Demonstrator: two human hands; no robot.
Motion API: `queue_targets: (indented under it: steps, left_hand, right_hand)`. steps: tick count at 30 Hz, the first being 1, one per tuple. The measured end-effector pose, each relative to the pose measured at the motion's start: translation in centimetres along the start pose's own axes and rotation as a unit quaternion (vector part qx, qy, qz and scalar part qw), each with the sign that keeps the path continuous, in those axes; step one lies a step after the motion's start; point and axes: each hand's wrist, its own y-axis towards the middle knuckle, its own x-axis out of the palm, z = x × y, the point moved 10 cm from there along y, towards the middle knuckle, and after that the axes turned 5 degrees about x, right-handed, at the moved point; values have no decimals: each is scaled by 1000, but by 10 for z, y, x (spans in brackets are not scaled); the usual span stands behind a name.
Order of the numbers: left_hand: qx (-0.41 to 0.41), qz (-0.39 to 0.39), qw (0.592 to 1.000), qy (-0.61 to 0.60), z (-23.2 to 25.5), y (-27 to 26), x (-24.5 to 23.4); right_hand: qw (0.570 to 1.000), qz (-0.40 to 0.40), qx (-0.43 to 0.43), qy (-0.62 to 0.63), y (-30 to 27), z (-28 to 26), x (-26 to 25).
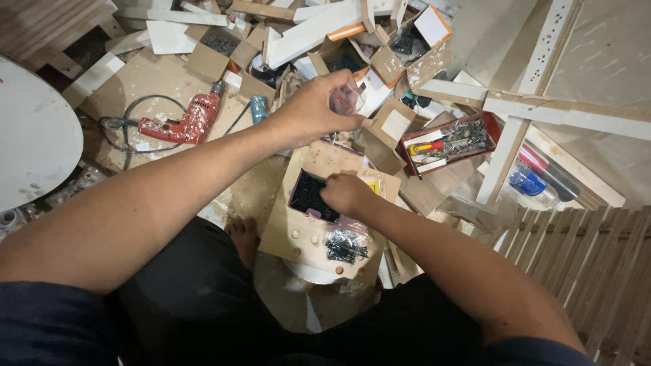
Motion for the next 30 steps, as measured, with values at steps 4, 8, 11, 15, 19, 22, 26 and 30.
queue_targets:
  steps: [4,8,11,15,19,22,26,30]
  left_hand:
    - [-6,-2,1000,-19,5,-3,-2]
    - [-45,-20,999,11,10,-6,-1]
    - [-70,-32,996,52,4,-5,1]
    - [-20,-14,999,38,-5,3,3]
    - [-20,-19,997,66,3,1,1]
    - [-84,-34,992,83,1,-5,1]
    - [-89,-40,991,88,-2,-7,2]
    - [-126,-52,987,87,0,-12,3]
  right_hand:
    - [999,18,-29,-23,1,-3,-3]
    - [995,91,-38,0,-6,12,-19]
    - [997,53,1,58,-11,34,-37]
    - [981,129,3,143,-27,68,-97]
    - [953,8,162,256,-49,103,-140]
    - [912,-21,218,346,-73,104,-182]
    - [868,-41,221,444,-81,101,-178]
    - [924,-18,107,366,-62,87,-151]
